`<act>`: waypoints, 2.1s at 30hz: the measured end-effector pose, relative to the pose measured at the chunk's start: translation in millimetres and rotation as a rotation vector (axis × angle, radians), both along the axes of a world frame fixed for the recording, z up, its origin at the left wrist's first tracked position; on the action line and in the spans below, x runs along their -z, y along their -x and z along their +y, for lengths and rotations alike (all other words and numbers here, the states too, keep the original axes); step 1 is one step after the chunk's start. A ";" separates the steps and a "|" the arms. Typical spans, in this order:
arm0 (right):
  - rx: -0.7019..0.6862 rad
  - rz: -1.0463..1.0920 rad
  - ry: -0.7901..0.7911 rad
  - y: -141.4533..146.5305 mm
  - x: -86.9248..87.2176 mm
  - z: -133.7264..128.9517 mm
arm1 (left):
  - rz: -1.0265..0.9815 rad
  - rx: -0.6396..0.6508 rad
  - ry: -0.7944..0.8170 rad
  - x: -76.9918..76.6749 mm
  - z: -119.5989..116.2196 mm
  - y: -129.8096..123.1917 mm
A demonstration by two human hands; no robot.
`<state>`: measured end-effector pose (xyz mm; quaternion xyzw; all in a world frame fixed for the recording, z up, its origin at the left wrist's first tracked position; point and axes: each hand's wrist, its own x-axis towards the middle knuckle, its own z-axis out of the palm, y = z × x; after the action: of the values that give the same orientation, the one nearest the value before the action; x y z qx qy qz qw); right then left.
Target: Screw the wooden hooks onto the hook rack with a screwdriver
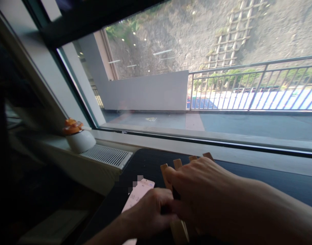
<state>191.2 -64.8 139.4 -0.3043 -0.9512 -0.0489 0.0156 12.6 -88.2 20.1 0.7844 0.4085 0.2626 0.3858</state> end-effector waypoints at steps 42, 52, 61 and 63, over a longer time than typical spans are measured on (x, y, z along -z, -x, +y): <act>0.048 0.019 0.076 8.1 -2.1 0.1 | -0.045 -0.017 0.001 0.4 -0.1 -0.2; 0.054 0.029 0.231 10.6 13.6 -8.5 | -0.005 -0.048 0.042 2.6 -3.4 -0.5; 0.259 0.086 0.295 11.8 24.9 -0.5 | 0.002 -0.028 -0.004 2.9 -4.4 -1.0; 0.318 0.156 0.280 8.7 34.4 4.5 | -0.003 -0.030 -0.014 2.0 -4.1 -0.7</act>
<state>182.4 -60.3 105.0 -0.4524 -0.8847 0.1055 0.0387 13.3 -92.3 18.1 0.7806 0.4178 0.2721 0.3769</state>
